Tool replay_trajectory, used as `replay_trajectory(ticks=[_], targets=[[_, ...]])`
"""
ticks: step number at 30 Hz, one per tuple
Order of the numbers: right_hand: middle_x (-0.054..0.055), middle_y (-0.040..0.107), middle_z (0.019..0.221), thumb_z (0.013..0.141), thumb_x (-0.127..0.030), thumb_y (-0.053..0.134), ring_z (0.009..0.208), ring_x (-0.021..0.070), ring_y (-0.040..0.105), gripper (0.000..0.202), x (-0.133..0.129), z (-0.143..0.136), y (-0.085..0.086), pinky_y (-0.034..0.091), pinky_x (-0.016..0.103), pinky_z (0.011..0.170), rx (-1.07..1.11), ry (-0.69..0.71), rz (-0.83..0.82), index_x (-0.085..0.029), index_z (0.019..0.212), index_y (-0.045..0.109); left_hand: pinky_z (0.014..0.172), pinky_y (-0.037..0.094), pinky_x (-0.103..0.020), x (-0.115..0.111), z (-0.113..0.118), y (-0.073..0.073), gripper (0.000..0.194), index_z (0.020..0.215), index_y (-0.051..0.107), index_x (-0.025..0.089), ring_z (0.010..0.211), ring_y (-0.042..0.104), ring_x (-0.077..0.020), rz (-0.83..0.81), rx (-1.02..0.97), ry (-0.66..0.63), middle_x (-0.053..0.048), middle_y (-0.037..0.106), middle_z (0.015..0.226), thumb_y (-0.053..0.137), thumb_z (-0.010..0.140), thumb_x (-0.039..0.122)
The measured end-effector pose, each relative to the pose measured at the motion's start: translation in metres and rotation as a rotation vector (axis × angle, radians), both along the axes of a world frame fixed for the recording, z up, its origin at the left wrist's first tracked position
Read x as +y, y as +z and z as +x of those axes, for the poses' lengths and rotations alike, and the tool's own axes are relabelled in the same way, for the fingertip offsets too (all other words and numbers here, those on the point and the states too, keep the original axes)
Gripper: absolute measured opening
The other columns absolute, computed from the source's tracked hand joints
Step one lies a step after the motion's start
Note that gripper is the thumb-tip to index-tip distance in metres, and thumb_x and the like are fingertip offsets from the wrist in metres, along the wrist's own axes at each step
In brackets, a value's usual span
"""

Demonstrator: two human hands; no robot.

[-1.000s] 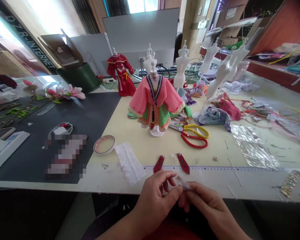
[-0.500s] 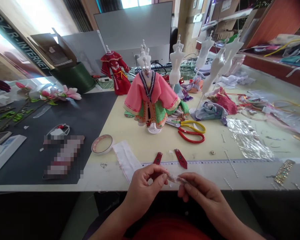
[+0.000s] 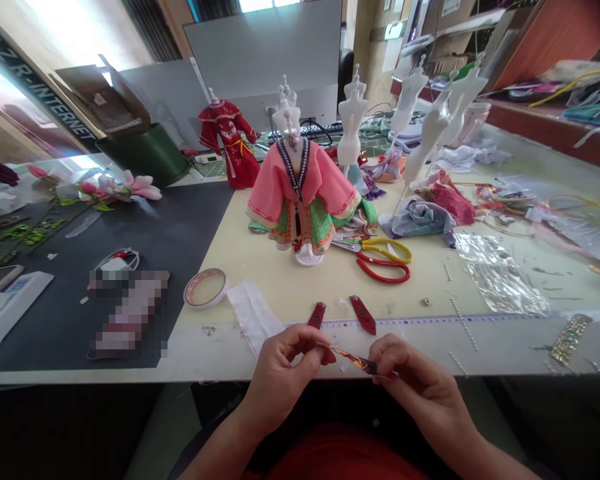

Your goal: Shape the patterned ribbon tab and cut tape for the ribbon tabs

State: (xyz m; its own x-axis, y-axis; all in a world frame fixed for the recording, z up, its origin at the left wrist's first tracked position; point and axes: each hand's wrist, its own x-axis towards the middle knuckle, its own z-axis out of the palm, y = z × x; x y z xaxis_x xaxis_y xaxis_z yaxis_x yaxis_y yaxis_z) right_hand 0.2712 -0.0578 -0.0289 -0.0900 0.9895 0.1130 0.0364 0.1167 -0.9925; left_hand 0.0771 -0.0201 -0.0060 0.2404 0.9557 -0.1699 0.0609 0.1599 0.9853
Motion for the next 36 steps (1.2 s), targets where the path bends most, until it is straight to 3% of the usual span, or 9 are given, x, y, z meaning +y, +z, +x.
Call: replay_trajectory(ticks=[7, 10, 14, 18, 21, 23, 26, 30, 36], targets=[[0.004, 0.056, 0.082, 0.087, -0.013, 0.042, 0.07, 0.0154, 0.055, 0.022, 0.002, -0.001, -0.005, 0.044, 0.026, 0.063, -0.137, 0.097, 0.149, -0.02, 0.07, 0.055, 0.07, 0.051, -0.025, 0.003, -0.002, -0.007, 0.007, 0.075, 0.062, 0.015, 0.071, 0.063, -0.012, 0.053, -0.067, -0.002, -0.001, 0.066, 0.074, 0.057, 0.078, 0.012], [0.005, 0.058, 0.093, 0.085, -0.011, 0.041, 0.085, 0.0185, 0.057, 0.021, 0.003, 0.001, -0.005, 0.046, 0.029, 0.075, -0.157, 0.015, 0.152, -0.021, 0.076, 0.057, 0.071, 0.051, -0.027, 0.004, -0.004, -0.006, 0.011, 0.073, 0.061, 0.016, 0.073, 0.062, -0.0128, 0.181, -0.052, -0.051, -0.001, 0.066, 0.076, 0.054, 0.079, 0.009], [0.004, 0.057, 0.111, 0.086, -0.019, 0.045, 0.109, 0.0214, 0.05, 0.02, 0.0, 0.005, 0.002, 0.038, 0.032, 0.095, -0.145, -0.034, 0.032, -0.025, 0.098, 0.06, 0.076, 0.05, -0.032, 0.002, -0.003, -0.003, 0.018, 0.073, 0.062, 0.017, 0.08, 0.06, -0.0137, 0.425, 0.031, -0.202, -0.003, 0.064, 0.081, 0.051, 0.078, 0.003], [0.004, 0.06, 0.106, 0.086, -0.034, 0.051, 0.101, 0.0211, 0.054, 0.022, -0.001, 0.0, 0.012, 0.043, 0.031, 0.088, -0.016, 0.176, -0.232, -0.025, 0.104, 0.061, 0.083, 0.047, -0.034, -0.002, 0.001, -0.004, 0.019, 0.074, 0.064, 0.017, 0.091, 0.057, -0.015, 0.53, 0.122, -0.266, -0.004, 0.059, 0.091, 0.053, 0.077, 0.002], [0.003, 0.061, 0.084, 0.083, -0.039, 0.057, 0.08, 0.0159, 0.056, 0.021, -0.002, -0.006, 0.014, 0.045, 0.026, 0.074, 0.139, 0.346, -0.39, -0.019, 0.087, 0.062, 0.084, 0.047, -0.034, -0.004, 0.003, -0.007, 0.019, 0.072, 0.065, 0.018, 0.092, 0.057, -0.0148, 0.517, 0.135, -0.287, -0.004, 0.057, 0.093, 0.055, 0.077, 0.003], [-0.001, 0.057, 0.072, 0.081, -0.037, 0.062, 0.069, 0.011, 0.051, 0.021, -0.003, -0.009, 0.012, 0.042, 0.021, 0.066, 0.228, 0.375, -0.456, -0.017, 0.077, 0.059, 0.084, 0.047, -0.033, -0.005, 0.004, -0.009, 0.019, 0.072, 0.065, 0.018, 0.091, 0.057, -0.0145, 0.501, 0.118, -0.31, -0.004, 0.057, 0.093, 0.055, 0.078, 0.004], [-0.003, 0.052, 0.067, 0.078, -0.035, 0.066, 0.06, 0.0078, 0.045, 0.023, -0.006, -0.01, 0.005, 0.039, 0.018, 0.057, 0.324, 0.323, -0.49, -0.016, 0.074, 0.053, 0.084, 0.047, -0.032, -0.005, 0.005, -0.01, 0.019, 0.085, 0.065, 0.019, 0.092, 0.057, -0.0146, 0.459, 0.089, -0.309, -0.004, 0.059, 0.095, 0.052, 0.081, 0.006], [-0.002, 0.05, 0.064, 0.08, -0.037, 0.064, 0.058, 0.0082, 0.043, 0.025, -0.005, -0.009, -0.001, 0.038, 0.02, 0.055, 0.298, 0.24, -0.439, -0.016, 0.075, 0.051, 0.085, 0.046, -0.028, -0.007, 0.005, -0.011, 0.026, 0.107, 0.058, 0.021, 0.092, 0.057, -0.0141, 0.251, 0.082, -0.189, -0.003, 0.062, 0.097, 0.049, 0.085, 0.012], [-0.003, 0.048, 0.062, 0.083, -0.035, 0.062, 0.056, 0.0072, 0.041, 0.023, -0.004, -0.008, -0.004, 0.035, 0.019, 0.053, 0.253, 0.202, -0.376, -0.016, 0.076, 0.051, 0.083, 0.046, -0.025, -0.007, 0.007, -0.012, 0.021, 0.105, 0.06, 0.022, 0.09, 0.059, -0.0144, 0.064, 0.036, -0.13, -0.002, 0.064, 0.095, 0.05, 0.087, 0.021]])
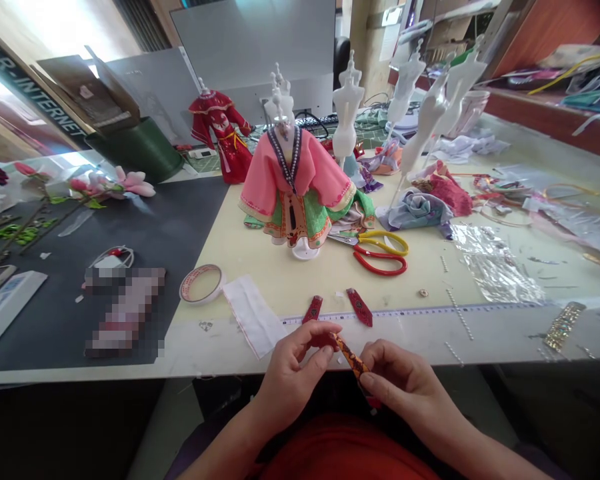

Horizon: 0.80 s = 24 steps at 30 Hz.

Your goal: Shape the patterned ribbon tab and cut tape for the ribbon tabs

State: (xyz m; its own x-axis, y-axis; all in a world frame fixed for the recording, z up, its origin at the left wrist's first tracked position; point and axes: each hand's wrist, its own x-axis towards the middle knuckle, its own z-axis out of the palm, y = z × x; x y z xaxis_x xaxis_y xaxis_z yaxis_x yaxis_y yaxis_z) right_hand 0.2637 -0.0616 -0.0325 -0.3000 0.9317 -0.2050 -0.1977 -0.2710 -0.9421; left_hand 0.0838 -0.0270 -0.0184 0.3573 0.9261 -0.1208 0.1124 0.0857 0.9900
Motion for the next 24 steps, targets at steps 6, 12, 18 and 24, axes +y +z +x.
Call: replay_trajectory(ticks=[6, 12, 18, 24], targets=[[-0.003, 0.049, 0.064, 0.085, -0.032, 0.057, 0.057, 0.0082, 0.043, 0.02, -0.0017, -0.0008, -0.0012, 0.036, 0.02, 0.055, -0.076, 0.03, 0.063, -0.017, 0.074, 0.049, 0.084, 0.047, -0.027, -0.0003, 0.0003, -0.0015, 0.022, 0.105, 0.06, 0.02, 0.092, 0.059, -0.016, -0.059, -0.125, -0.018, -0.004, 0.065, 0.097, 0.052, 0.087, 0.031], [-0.002, 0.05, 0.065, 0.084, -0.025, 0.054, 0.059, 0.0097, 0.044, 0.016, -0.0032, -0.0041, 0.0054, 0.038, 0.022, 0.056, -0.22, 0.027, 0.224, -0.017, 0.071, 0.05, 0.081, 0.047, -0.027, -0.0012, 0.0023, -0.0051, 0.033, 0.111, 0.055, 0.022, 0.087, 0.057, -0.0144, -0.054, -0.136, 0.021, -0.003, 0.062, 0.093, 0.062, 0.081, 0.033], [-0.002, 0.051, 0.068, 0.085, -0.023, 0.054, 0.059, 0.0086, 0.045, 0.012, -0.0034, -0.0032, 0.0017, 0.041, 0.02, 0.054, -0.16, -0.011, 0.207, -0.018, 0.074, 0.051, 0.076, 0.045, -0.023, 0.0022, -0.0002, 0.0008, 0.029, 0.11, 0.053, 0.021, 0.08, 0.055, -0.0107, -0.08, -0.087, 0.09, -0.001, 0.06, 0.09, 0.056, 0.084, 0.032], [0.0, 0.056, 0.078, 0.086, -0.024, 0.055, 0.066, 0.0097, 0.05, 0.009, -0.0029, -0.0016, -0.0021, 0.045, 0.019, 0.058, -0.155, -0.084, 0.219, -0.023, 0.091, 0.063, 0.051, 0.037, -0.019, 0.0023, 0.0003, 0.0035, 0.033, 0.085, 0.061, 0.013, 0.058, 0.047, -0.0075, -0.228, 0.035, -0.037, -0.001, 0.058, 0.071, 0.048, 0.087, 0.043]])
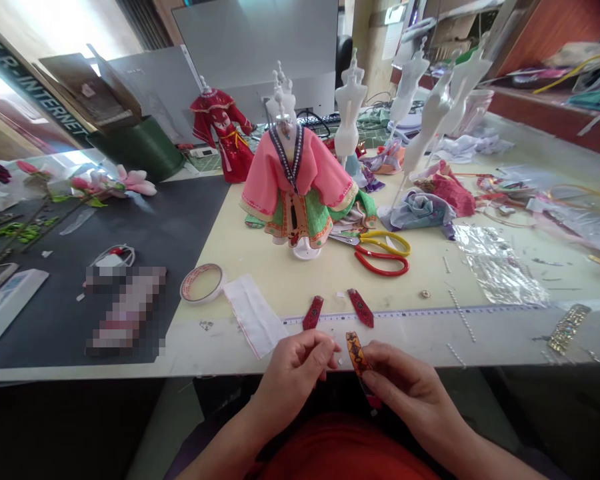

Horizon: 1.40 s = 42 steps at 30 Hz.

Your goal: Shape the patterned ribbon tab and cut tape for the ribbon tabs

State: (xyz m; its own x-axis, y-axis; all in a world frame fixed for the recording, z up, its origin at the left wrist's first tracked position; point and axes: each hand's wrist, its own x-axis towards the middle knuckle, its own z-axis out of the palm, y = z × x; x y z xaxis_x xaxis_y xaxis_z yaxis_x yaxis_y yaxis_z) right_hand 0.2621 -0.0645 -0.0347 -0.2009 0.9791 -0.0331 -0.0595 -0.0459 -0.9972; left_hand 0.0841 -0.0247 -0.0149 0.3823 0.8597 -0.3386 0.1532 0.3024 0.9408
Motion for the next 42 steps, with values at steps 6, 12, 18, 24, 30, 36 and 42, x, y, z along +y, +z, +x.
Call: replay_trajectory(ticks=[6, 12, 18, 24, 30, 36, 42], targets=[[0.0, 0.057, 0.081, 0.088, -0.025, 0.053, 0.069, 0.0111, 0.052, 0.011, 0.001, -0.001, -0.005, 0.045, 0.021, 0.061, -0.001, 0.058, -0.004, -0.025, 0.093, 0.063, 0.049, 0.035, -0.016, -0.006, 0.009, 0.0, 0.023, 0.087, 0.061, 0.013, 0.057, 0.045, -0.0062, -0.173, -0.146, 0.032, 0.001, 0.056, 0.07, 0.062, 0.079, 0.035], [-0.001, 0.052, 0.072, 0.087, -0.026, 0.054, 0.061, 0.0096, 0.047, 0.011, 0.001, -0.003, -0.006, 0.041, 0.021, 0.056, -0.058, 0.081, 0.007, -0.021, 0.087, 0.063, 0.047, 0.033, -0.015, -0.003, 0.01, -0.001, 0.018, 0.082, 0.06, 0.013, 0.052, 0.041, -0.004, -0.188, -0.204, 0.146, 0.003, 0.054, 0.064, 0.066, 0.075, 0.028], [0.002, 0.056, 0.076, 0.088, -0.028, 0.051, 0.066, 0.012, 0.051, 0.014, -0.001, -0.006, -0.005, 0.044, 0.024, 0.06, -0.063, 0.145, -0.059, -0.018, 0.092, 0.06, 0.05, 0.033, -0.017, -0.005, 0.01, -0.003, 0.015, 0.076, 0.058, 0.013, 0.053, 0.041, -0.005, -0.17, -0.18, 0.165, 0.003, 0.054, 0.063, 0.065, 0.075, 0.026], [-0.002, 0.053, 0.073, 0.087, -0.021, 0.048, 0.064, 0.012, 0.052, 0.022, -0.005, -0.007, -0.011, 0.047, 0.025, 0.059, -0.146, -0.006, 0.08, -0.022, 0.109, 0.044, 0.069, 0.041, -0.024, 0.003, 0.007, 0.004, 0.01, 0.073, 0.058, 0.016, 0.07, 0.051, -0.0127, 0.22, 0.086, 0.173, 0.0, 0.058, 0.073, 0.057, 0.08, 0.023], [0.0, 0.055, 0.074, 0.085, -0.012, 0.047, 0.069, 0.0153, 0.054, 0.022, 0.007, -0.001, -0.009, 0.044, 0.031, 0.066, -0.577, -0.121, 0.463, -0.02, 0.106, 0.045, 0.087, 0.039, -0.035, 0.021, 0.015, 0.001, 0.007, 0.076, 0.059, 0.018, 0.092, 0.052, -0.0188, 0.731, 0.441, 0.111, -0.003, 0.061, 0.087, 0.054, 0.08, 0.015], [0.002, 0.053, 0.072, 0.085, -0.011, 0.045, 0.069, 0.0172, 0.05, 0.022, 0.021, 0.001, -0.014, 0.041, 0.034, 0.07, -0.789, -0.119, 0.617, -0.016, 0.106, 0.049, 0.097, 0.032, -0.044, 0.035, 0.027, -0.01, 0.011, 0.076, 0.061, 0.018, 0.098, 0.05, -0.0206, 0.981, 0.712, 0.06, -0.005, 0.061, 0.093, 0.053, 0.082, 0.013], [0.003, 0.054, 0.074, 0.085, -0.01, 0.043, 0.07, 0.0171, 0.048, 0.019, 0.023, 0.0, -0.015, 0.04, 0.034, 0.072, -0.776, -0.094, 0.647, -0.016, 0.101, 0.053, 0.103, 0.024, -0.053, 0.041, 0.032, -0.018, 0.015, 0.076, 0.063, 0.018, 0.11, 0.047, -0.0244, 1.018, 0.844, 0.053, -0.006, 0.062, 0.1, 0.051, 0.083, 0.013]])
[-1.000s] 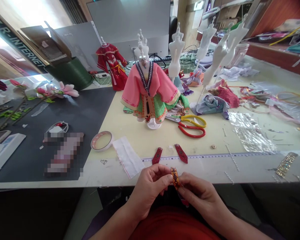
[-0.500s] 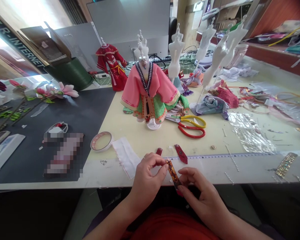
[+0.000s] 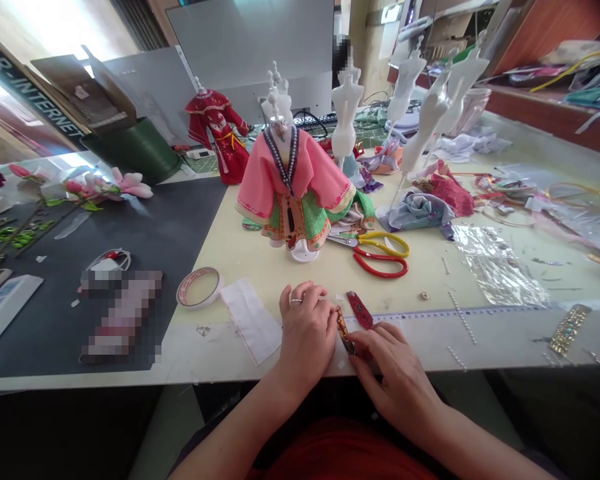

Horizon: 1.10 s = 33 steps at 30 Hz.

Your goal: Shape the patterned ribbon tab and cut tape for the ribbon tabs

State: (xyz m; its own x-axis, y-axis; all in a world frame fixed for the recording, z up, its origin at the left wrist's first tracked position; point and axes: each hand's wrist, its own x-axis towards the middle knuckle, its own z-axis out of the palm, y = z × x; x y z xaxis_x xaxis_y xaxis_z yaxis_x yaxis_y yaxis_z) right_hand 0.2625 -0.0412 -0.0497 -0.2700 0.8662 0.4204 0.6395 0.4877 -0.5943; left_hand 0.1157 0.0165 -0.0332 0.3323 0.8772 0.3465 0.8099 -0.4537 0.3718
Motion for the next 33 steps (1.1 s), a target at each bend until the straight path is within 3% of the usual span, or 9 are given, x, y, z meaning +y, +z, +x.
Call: replay_trajectory(ticks=[10, 15, 19, 25, 33], targets=[[0.003, 0.053, 0.07, 0.087, -0.011, 0.041, 0.066, 0.0166, 0.047, 0.016, -0.001, -0.001, 0.005, 0.039, 0.032, 0.068, 0.058, 0.057, -0.053, -0.017, 0.088, 0.056, 0.104, 0.022, -0.054, 0.004, 0.0, -0.005, 0.011, 0.075, 0.06, 0.018, 0.114, 0.046, -0.0263, -0.006, 0.06, 0.022, -0.007, 0.062, 0.103, 0.052, 0.081, 0.012], [0.003, 0.055, 0.072, 0.087, -0.009, 0.042, 0.067, 0.0163, 0.048, 0.016, -0.003, 0.001, 0.006, 0.04, 0.033, 0.068, 0.075, 0.081, -0.035, -0.016, 0.089, 0.056, 0.104, 0.023, -0.052, 0.004, 0.0, -0.004, 0.01, 0.088, 0.054, 0.018, 0.113, 0.047, -0.0259, -0.019, 0.041, 0.061, -0.008, 0.06, 0.106, 0.056, 0.079, 0.014], [0.006, 0.057, 0.084, 0.086, -0.009, 0.044, 0.076, 0.0181, 0.051, 0.019, -0.003, 0.002, 0.006, 0.042, 0.036, 0.075, 0.021, 0.062, 0.036, -0.017, 0.093, 0.059, 0.104, 0.024, -0.052, 0.005, -0.001, -0.006, 0.021, 0.098, 0.05, 0.017, 0.113, 0.048, -0.0254, 0.005, 0.018, 0.069, -0.009, 0.059, 0.109, 0.056, 0.078, 0.015], [0.007, 0.058, 0.088, 0.084, -0.009, 0.047, 0.084, 0.0201, 0.051, 0.018, -0.002, 0.001, 0.006, 0.04, 0.043, 0.086, -0.102, 0.087, 0.089, -0.018, 0.092, 0.061, 0.103, 0.025, -0.052, 0.006, -0.003, -0.005, 0.02, 0.096, 0.051, 0.018, 0.113, 0.048, -0.0259, 0.013, 0.02, 0.048, -0.009, 0.059, 0.11, 0.058, 0.077, 0.016], [0.007, 0.057, 0.093, 0.084, -0.009, 0.048, 0.087, 0.0205, 0.049, 0.018, -0.002, 0.006, 0.002, 0.039, 0.045, 0.087, -0.093, 0.088, 0.101, -0.017, 0.095, 0.059, 0.096, 0.037, -0.043, 0.006, -0.033, 0.007, 0.017, 0.1, 0.052, 0.018, 0.105, 0.051, -0.022, 0.052, -0.078, 0.014, -0.008, 0.06, 0.105, 0.052, 0.083, 0.017]])
